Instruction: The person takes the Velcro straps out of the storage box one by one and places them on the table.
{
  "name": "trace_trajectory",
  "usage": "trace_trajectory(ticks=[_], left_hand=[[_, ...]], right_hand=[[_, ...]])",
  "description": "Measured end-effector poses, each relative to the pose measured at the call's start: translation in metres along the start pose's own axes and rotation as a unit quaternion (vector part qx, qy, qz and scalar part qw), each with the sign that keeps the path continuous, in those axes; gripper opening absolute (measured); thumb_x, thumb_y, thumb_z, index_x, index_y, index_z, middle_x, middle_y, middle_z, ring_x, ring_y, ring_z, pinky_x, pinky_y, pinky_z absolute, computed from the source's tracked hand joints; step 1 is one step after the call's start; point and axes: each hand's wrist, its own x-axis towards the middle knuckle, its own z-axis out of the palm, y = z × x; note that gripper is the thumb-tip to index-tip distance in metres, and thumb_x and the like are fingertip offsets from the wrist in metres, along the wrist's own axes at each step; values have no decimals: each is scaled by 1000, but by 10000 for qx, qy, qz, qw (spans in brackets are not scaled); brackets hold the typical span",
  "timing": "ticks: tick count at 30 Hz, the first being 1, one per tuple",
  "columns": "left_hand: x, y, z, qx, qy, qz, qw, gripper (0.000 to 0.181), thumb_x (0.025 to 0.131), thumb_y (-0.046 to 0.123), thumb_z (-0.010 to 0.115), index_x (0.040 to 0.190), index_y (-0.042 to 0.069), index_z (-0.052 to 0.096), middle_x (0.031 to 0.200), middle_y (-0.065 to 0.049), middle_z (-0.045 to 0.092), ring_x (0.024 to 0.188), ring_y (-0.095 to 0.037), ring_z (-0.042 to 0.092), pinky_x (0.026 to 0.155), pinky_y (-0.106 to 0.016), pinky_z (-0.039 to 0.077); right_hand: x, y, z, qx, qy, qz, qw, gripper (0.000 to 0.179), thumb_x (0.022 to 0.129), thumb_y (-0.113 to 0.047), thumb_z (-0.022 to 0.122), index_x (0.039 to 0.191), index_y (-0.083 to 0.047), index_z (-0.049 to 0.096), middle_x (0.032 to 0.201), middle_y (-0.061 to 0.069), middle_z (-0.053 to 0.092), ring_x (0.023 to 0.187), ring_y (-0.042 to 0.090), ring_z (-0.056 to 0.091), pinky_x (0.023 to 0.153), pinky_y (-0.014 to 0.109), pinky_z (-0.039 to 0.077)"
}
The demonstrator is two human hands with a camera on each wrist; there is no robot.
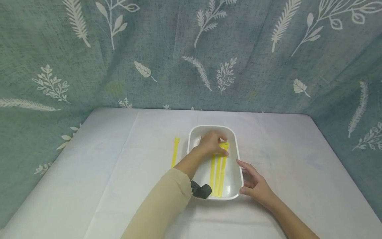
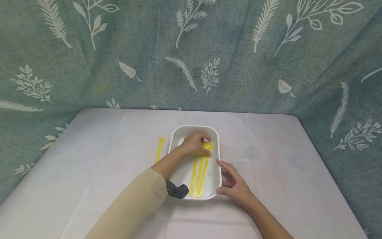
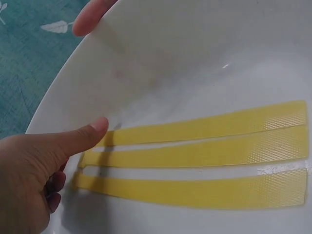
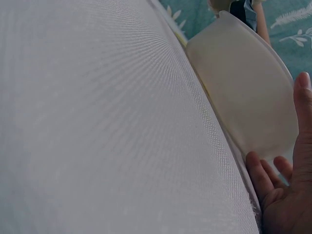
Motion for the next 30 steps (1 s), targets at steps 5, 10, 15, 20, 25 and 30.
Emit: trace_trajectory(ticks=[5,10,15,20,25,30], left_hand=[[1,-1,2,477,-132,188,9986,66,62,44,86,121,25,64,104,2,60,99,-14,51,89,-34,35],[0,-1,3,684,-203,229,9972,63,65,45,84,121,24,64,110,1,58,106,-17,47,92,-37,31],[-3,1,2,619,-216,248,9975,58,65,45,84,116,24,67,111,0,58,109,-19,47,93,-39,30],[-4,3,2,530,-210,233,9981,53,65,44,84,112,23,67,108,1,57,107,-18,47,91,-37,30],[-2,3,2,217,-111,141,9996,46,64,43,85,103,24,68,95,6,58,94,-15,49,86,-36,28],[0,3,0,-489,-136,179,9985,41,68,38,84,102,21,69,85,8,60,84,-10,52,90,-38,27]], right_hand=[[1,0,0,-64,27,-28,10000,79,84,-21,71,148,-6,27,138,10,41,99,19,65,71,41,57],[2,-1,0,-30,37,24,10000,80,83,-23,72,148,-6,27,137,4,42,97,19,66,71,41,57],[1,0,-1,-52,-9,-32,10000,79,85,-21,71,148,-6,26,139,18,38,97,20,66,71,42,57],[1,0,-2,-18,-25,-10,10000,78,85,-19,70,148,-7,26,134,36,32,95,22,67,71,42,57],[0,-1,-1,19,-39,-54,10000,78,86,-18,70,148,-7,25,135,31,35,93,23,68,71,41,57],[0,0,1,-110,35,-112,9999,78,85,-17,70,148,-5,27,139,11,41,105,16,62,72,41,57]])
